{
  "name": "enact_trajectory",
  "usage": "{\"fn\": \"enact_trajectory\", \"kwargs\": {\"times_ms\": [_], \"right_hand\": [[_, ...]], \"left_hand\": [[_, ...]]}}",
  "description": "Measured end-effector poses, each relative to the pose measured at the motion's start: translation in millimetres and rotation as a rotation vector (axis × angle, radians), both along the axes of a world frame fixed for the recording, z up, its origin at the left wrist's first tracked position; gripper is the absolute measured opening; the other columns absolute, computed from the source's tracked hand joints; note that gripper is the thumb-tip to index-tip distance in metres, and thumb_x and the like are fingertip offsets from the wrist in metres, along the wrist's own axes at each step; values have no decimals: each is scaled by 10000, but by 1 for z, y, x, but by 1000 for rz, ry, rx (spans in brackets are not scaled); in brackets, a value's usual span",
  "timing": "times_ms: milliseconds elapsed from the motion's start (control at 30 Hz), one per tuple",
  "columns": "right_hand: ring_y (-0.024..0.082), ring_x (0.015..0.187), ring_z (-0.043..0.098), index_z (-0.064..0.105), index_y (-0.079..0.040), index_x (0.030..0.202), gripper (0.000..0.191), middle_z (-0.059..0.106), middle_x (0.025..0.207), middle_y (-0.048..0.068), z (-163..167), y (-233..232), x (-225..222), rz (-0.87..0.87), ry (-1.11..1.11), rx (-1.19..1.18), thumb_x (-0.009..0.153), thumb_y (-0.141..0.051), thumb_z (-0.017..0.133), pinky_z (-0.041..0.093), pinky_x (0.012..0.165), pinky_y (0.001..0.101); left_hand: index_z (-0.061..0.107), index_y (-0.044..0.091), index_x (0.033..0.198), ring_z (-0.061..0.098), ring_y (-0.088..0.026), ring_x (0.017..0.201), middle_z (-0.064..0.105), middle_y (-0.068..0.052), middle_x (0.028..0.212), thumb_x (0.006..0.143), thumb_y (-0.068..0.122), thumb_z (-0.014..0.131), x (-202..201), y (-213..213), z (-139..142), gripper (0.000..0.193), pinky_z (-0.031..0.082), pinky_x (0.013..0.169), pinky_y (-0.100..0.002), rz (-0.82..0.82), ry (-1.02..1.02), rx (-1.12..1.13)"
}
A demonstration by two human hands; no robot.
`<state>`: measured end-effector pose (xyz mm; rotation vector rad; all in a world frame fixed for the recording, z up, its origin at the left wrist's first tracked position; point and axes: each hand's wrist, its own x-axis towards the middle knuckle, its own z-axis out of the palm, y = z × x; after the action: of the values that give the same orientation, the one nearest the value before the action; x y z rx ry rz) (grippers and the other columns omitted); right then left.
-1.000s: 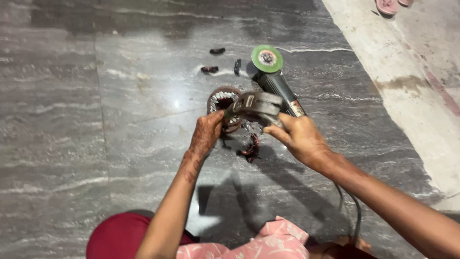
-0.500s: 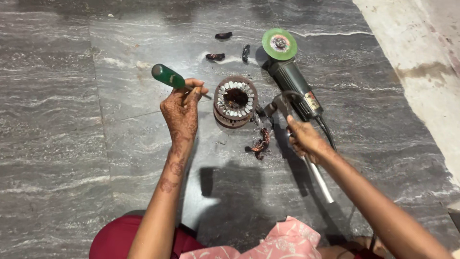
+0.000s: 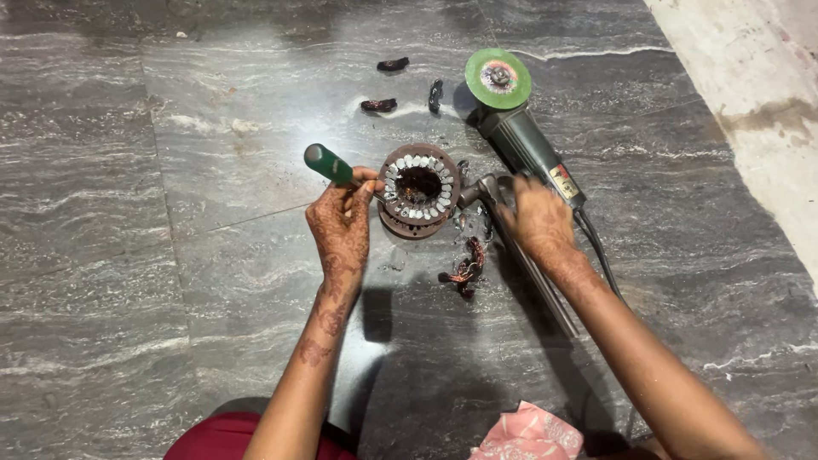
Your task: The person sits on the floor dismantling an electric motor armature. They hold the motor with one hand, use a green-handled screwdriver to pry at the copper windings, and swing a claw hammer to break and knock the burnt windings and debris loose, with an angle grinder lying beside them.
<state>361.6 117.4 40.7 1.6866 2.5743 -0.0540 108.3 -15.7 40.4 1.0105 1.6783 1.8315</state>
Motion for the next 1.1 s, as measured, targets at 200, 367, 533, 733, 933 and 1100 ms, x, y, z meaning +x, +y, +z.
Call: {"fn": "enact_trajectory", "kwargs": {"times_ms": [200,367,533,733,933,1100], "right_hand": [[352,1122,569,431,-72,1455,711,556,1247,235,24,3,-83,301,376,-38,913,-430,719,508,925,522],[283,901,694,562,-42,1284,427,663,1070,171,11,13,-114,280,250,27,975,-324,645,621,777,430],[256,800,693,593,-20,1190,514,667,830,148,9,29,-108,113,225,-249,931,-460,655,626,743,433],[247,1059,691,645,-114,1288,546,732,1075,123,23,53,-104,306,215,-412,866,-461,674,515,1016,485],[257,1190,618,604,-143,1352,566,684,1261,103,36,56,-126,567,164,-463,846,-361,729,473,1039,530],[211,1141,650,665,-219,1289,438,725,1211,47,45,47,-152,653,-4,-506,859,-259,729,479,1059,470]], "left_hand": [[710,79,1126,762,-138,989,771,-57,1005,983,61,656,-5,-1,5,154,657,903,-296,0,-174,87],[707,65,1134,756,-140,977,770,-58,980,996,57,650,-3,-2,6,149,651,894,-300,-9,-185,69],[699,58,1149,753,-136,981,763,-52,985,1003,62,641,-1,-2,8,158,660,889,-289,-37,-193,106],[683,43,1165,767,-139,942,760,-60,959,1004,60,636,-1,-3,17,169,655,818,-269,-88,-251,50],[692,45,1155,773,-144,944,762,-66,965,1009,48,650,2,-7,22,152,651,812,-259,-160,-194,96],[702,54,1152,768,-132,924,772,-65,966,994,44,659,5,-7,21,164,634,786,-252,-176,-143,35]]}}
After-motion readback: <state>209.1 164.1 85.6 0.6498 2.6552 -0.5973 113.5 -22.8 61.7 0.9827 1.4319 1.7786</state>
